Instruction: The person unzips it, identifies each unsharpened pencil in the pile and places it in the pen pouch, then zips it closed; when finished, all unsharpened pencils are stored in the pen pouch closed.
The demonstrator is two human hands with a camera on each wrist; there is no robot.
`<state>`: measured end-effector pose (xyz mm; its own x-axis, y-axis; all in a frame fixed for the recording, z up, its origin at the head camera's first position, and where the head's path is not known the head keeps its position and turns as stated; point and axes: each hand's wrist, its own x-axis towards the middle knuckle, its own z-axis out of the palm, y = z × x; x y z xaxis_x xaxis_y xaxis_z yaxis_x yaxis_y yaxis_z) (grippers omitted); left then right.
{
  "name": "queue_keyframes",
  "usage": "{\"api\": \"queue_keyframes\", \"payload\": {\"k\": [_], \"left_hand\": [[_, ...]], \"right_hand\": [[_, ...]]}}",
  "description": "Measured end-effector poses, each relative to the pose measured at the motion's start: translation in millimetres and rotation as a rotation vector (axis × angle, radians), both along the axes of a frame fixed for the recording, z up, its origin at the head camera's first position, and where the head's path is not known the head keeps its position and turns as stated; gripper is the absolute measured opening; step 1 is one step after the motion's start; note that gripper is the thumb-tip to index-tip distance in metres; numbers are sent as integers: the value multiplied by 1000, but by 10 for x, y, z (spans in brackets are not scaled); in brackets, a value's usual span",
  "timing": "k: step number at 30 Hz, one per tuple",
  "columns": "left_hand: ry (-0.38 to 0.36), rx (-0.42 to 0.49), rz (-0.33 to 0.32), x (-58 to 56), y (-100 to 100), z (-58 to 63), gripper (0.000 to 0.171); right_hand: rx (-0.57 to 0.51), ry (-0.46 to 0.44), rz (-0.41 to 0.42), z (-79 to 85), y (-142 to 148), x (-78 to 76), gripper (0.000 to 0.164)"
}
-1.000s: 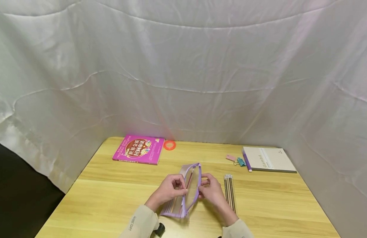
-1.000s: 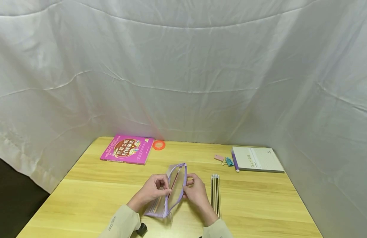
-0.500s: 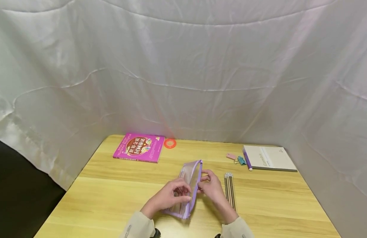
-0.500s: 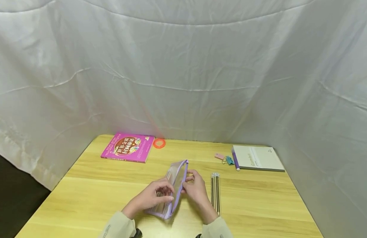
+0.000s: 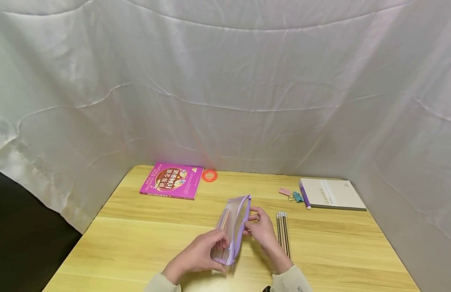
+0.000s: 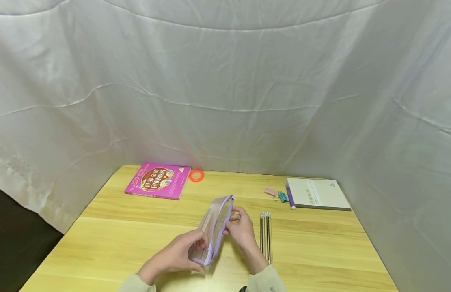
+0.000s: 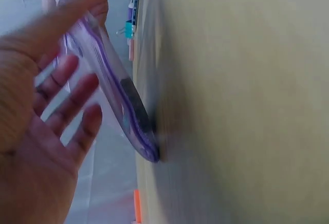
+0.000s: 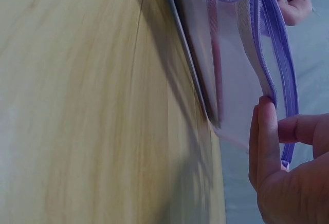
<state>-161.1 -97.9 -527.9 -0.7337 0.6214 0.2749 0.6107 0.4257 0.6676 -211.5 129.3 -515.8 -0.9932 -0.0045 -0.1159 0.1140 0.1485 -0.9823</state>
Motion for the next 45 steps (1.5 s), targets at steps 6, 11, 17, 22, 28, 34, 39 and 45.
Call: {"api": "queue_keyframes", "payload": {"k": [6,11,17,22,28,34,39,45], "left_hand": [[116,-49,58,22,-5,-27,44],[153,-7,78,41,-33,18,26],[166,34,110,23,-52,23,15],[142,47,130,22,-48,26,9],[117,80,182,3,-43,19,6],[78,93,236,-37,-48,23,6],[82,103,260,-88,-48,39,7],[99,76,308,-123,-41,18,12]], "right_hand": [[-5,-17,-21,-13,15,-17,58],[-6,-26,-33,-5,58,-32,58],[0,-28,-38,-13,92,-49,59],[0,-23,-29,-3,105,-49,58],[-5,-29,-22,9,128,-27,59],[-13,-31,-22,35,160,3,63],[9,-17,-27,58,186,38,63],[36,20,28,87,229,156,53]]}}
